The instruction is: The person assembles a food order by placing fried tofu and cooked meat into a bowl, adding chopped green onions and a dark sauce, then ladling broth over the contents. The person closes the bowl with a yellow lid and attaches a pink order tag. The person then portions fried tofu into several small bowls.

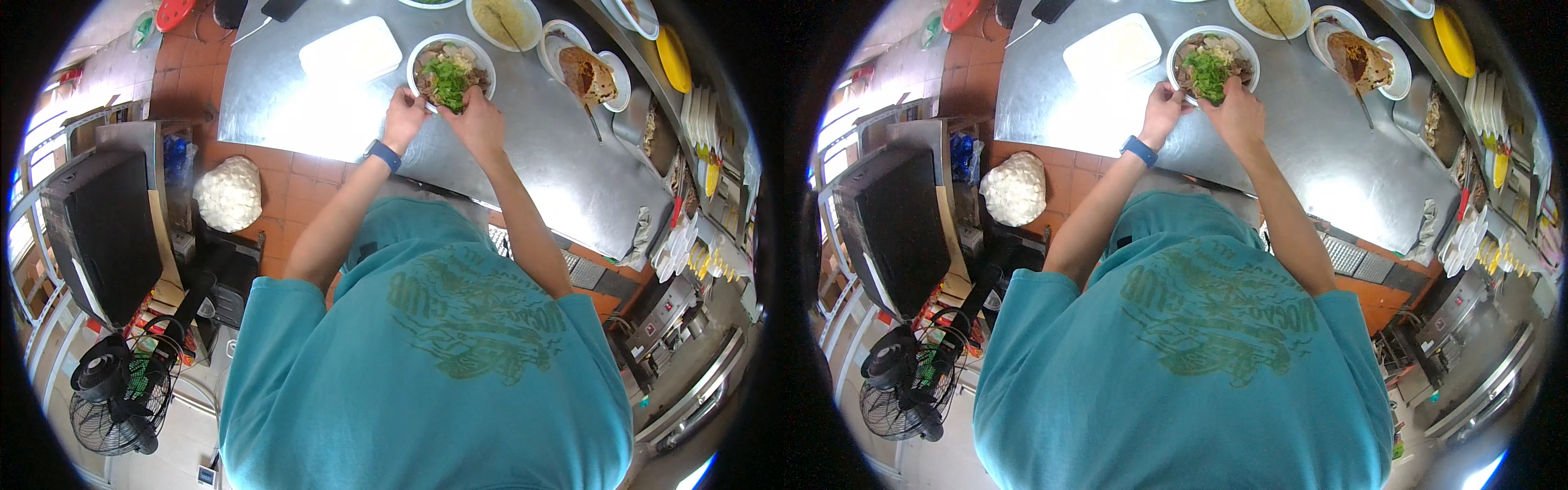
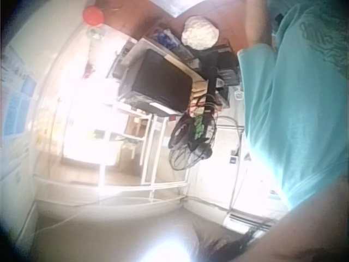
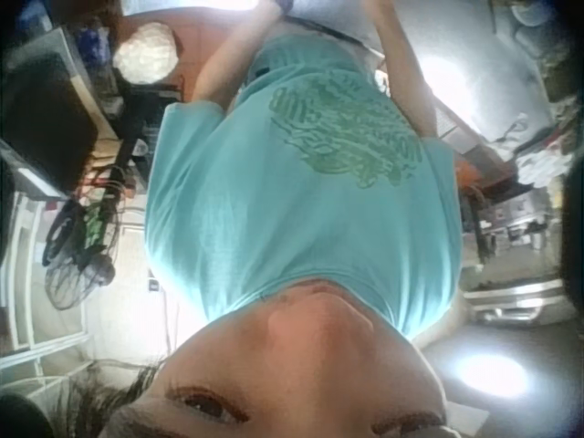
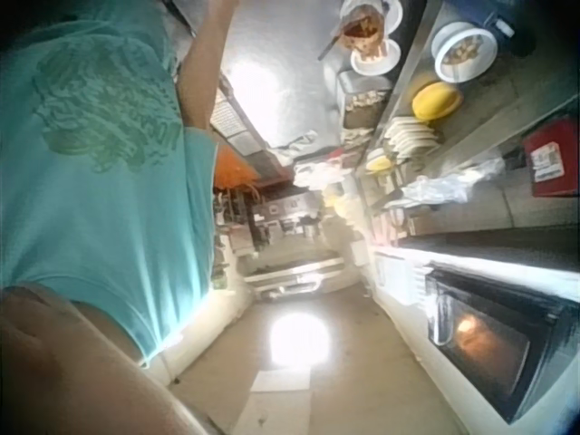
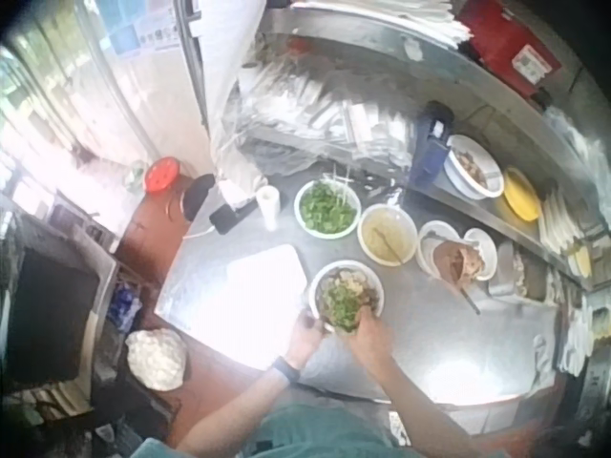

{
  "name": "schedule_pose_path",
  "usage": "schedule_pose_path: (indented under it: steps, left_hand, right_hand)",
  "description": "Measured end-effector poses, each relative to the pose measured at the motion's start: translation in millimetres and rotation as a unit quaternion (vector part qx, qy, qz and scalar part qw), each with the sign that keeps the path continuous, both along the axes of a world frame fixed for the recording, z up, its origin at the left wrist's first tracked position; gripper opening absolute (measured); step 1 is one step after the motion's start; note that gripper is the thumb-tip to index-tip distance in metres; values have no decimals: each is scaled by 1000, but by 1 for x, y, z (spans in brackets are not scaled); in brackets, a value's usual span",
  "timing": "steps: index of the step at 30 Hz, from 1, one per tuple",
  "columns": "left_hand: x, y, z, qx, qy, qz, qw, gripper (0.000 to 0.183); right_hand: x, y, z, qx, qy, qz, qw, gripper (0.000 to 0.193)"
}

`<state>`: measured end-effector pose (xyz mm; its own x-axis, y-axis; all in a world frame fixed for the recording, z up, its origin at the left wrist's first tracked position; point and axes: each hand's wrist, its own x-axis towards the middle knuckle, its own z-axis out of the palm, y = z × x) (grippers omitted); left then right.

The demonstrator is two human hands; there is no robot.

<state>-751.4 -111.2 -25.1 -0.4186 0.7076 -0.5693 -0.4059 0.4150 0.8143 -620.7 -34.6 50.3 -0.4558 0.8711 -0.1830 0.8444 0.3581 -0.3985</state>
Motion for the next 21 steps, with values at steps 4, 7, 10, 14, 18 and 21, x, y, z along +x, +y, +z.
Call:
schedule_pose_path:
  steps: [4,7,10,14,18,21]
  left_hand:
    - [2,1,1,-7,-14,0,1000,12]
    - [3,1,-2,-2,-50,10,999,13]
    - [2,1,-4,3,-60,8,998,13]
    - [-1,2,7,1,-90,8,996,15]
    - [0,-6,28,-22,-200,2,979,28]
    - [2,-17,38,6,-267,-28,963,39]
  right_hand:
    - [8,5,-11,-30,45,-28,998,32]
    - [16,9,-14,-46,91,-38,994,22]
    - [20,18,-5,-78,159,-65,982,18]
    - [2,55,24,-96,253,-86,959,21]
    - [-61,124,43,14,330,-12,944,25]
    - [-104,149,44,99,153,23,983,19]
